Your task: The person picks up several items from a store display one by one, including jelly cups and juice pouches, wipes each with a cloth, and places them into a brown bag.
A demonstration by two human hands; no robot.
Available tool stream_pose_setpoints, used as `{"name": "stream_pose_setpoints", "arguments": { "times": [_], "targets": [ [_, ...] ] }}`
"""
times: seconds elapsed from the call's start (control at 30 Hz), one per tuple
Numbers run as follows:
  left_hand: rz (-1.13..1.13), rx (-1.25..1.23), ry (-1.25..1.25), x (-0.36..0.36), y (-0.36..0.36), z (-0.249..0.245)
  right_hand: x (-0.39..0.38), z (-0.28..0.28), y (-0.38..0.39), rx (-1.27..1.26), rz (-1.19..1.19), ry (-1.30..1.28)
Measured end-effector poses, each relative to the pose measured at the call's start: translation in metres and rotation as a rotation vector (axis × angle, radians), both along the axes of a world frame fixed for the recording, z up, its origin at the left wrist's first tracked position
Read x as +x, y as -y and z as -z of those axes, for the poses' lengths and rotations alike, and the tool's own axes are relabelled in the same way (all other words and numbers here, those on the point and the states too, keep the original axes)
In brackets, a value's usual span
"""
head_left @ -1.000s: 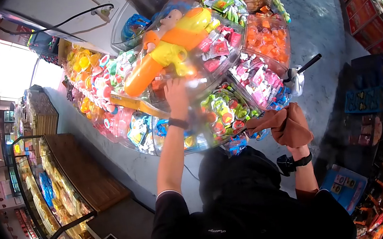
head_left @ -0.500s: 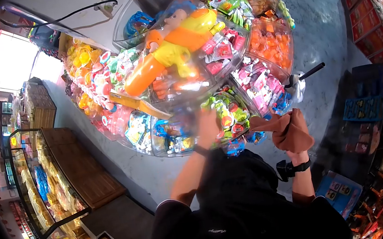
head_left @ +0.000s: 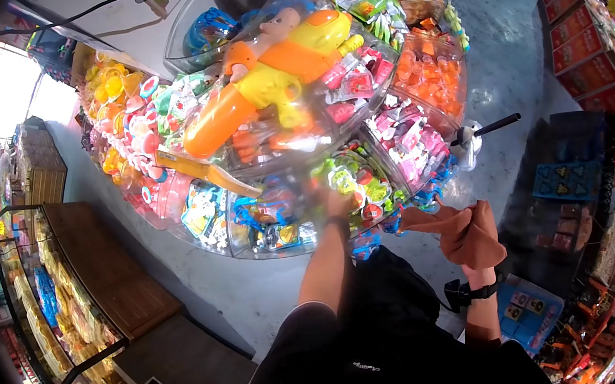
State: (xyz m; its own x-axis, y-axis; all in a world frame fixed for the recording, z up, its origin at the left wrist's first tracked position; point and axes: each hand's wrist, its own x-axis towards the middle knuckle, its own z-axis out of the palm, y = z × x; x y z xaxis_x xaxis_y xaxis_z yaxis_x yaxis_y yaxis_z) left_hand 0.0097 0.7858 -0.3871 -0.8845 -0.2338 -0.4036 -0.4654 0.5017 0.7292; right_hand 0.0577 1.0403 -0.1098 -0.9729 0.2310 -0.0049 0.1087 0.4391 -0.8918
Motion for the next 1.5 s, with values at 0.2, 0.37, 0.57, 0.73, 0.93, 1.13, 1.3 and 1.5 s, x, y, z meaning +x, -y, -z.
{"name": "stream_pose_setpoints", "arguments": {
  "times": [0.2,0.37,0.57,0.73,0.93,1.13,1.3,1.5],
  "targets": [
    [0.031,0.053,-0.050,-0.006,0.003,0.069,0.004,0.021,0.006,-0.605,0.111,0.100],
    [0.046,0.437,-0.007,-0.008,0.014,-0.101,-0.004,-0.007,0.033,-1.213,0.037,0.159],
    [-0.017,1.000,-0.173,0.046,0.044,-0.270,-0.015,-0.056,0.105,-1.133,-0.028,0.058],
    [-0.063,1.051,-0.308,0.083,0.048,-0.321,-0.004,-0.061,0.169,-0.585,-0.268,-0.212],
    [0.009,0.855,-0.197,0.112,0.075,-0.337,0.002,-0.052,0.191,-0.376,-0.506,-0.176],
    [0.117,0.859,-0.411,0.114,0.080,-0.331,0.000,-0.034,0.179,-0.492,-0.671,-0.048],
    [0.258,0.804,-0.463,0.107,0.080,-0.325,-0.008,-0.060,0.183,0.075,-0.604,-0.213],
    [0.171,0.624,-0.420,0.102,0.082,-0.334,-0.007,-0.102,0.192,0.061,-0.554,0.432]
  ]
}}
